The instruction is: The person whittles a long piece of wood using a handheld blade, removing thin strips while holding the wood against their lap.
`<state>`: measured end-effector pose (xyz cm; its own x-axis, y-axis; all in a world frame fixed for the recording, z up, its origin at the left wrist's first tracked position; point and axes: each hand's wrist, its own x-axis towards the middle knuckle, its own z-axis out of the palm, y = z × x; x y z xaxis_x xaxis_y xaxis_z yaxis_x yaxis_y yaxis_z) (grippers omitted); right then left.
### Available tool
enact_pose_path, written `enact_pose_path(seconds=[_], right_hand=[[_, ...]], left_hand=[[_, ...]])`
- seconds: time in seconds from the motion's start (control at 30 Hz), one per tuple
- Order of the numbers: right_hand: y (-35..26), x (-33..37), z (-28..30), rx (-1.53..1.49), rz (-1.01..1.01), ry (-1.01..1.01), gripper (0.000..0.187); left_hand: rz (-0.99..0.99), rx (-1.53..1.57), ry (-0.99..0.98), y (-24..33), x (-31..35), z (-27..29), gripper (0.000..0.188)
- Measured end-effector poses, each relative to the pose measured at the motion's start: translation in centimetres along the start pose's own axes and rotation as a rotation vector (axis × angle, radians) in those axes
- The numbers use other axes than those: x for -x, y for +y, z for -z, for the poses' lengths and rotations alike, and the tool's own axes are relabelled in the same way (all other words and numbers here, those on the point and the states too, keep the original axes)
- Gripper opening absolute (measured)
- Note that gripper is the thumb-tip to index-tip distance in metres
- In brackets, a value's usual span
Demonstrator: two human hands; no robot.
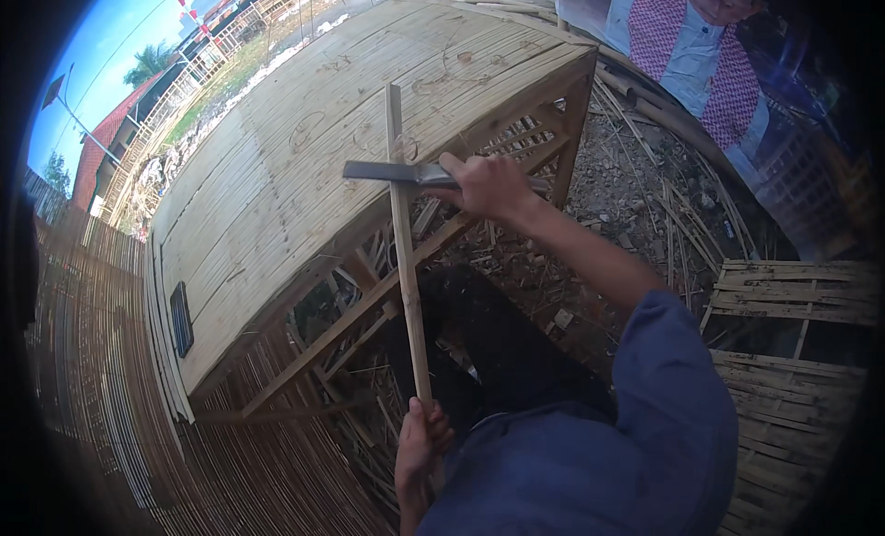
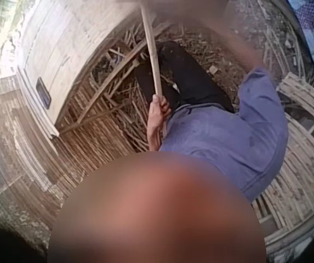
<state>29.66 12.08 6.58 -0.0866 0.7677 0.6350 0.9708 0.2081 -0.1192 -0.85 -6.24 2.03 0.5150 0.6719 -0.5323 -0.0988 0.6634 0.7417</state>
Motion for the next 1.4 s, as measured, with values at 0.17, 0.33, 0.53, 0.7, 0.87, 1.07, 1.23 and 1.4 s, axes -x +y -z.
enact_pose_path(seconds=[0.17, 0.33, 0.53, 0.7, 0.87, 1.07, 1.23, 1.4], right_hand=[[-3.9, 4.2, 1.7, -0.103, 0.158, -0.163, 0.045], [-1.9, 3.8, 1.5, -0.103, 0.197, -0.125, 0.041], [-2.8, 5.5, 0.6, -0.104, 0.317, -0.162, 0.036], [0.1, 2.3, 1.1, -0.078, -0.076, 0.028, 0.036], [-1.8, 4.0, 2.3, -0.079, 0.313, -0.253, 0.042], [1.7, 1.3, 1.5, -0.032, -0.129, -0.034, 0.045], [-0.9, 3.3, 2.1, -0.167, 0.132, -0.258, 0.044], [1.6, 1.5, 2.1, -0.189, -0.253, -0.189, 0.046]], left_hand=[[0.028, 0.067, 0.003, -0.6, -0.9, 0.8, 0.047], [0.011, 0.011, -0.011, -0.8, -0.3, 0.6, 0.047], [0.064, 0.05, 0.061, 0.0, -0.3, 0.0, 0.046], [-0.039, -0.082, 0.091, -1.3, 0.3, -0.6, 0.046], [-0.009, -0.106, 0.09, -1.8, -0.3, 0.2, 0.047], [-0.081, -0.14, 0.156, -2.1, 0.1, -1.0, 0.045], [-0.065, -0.157, 0.121, -4.1, -0.2, 0.5, 0.045], [-0.054, -0.141, 0.053, -4.5, 0.6, 1.7, 0.048]])
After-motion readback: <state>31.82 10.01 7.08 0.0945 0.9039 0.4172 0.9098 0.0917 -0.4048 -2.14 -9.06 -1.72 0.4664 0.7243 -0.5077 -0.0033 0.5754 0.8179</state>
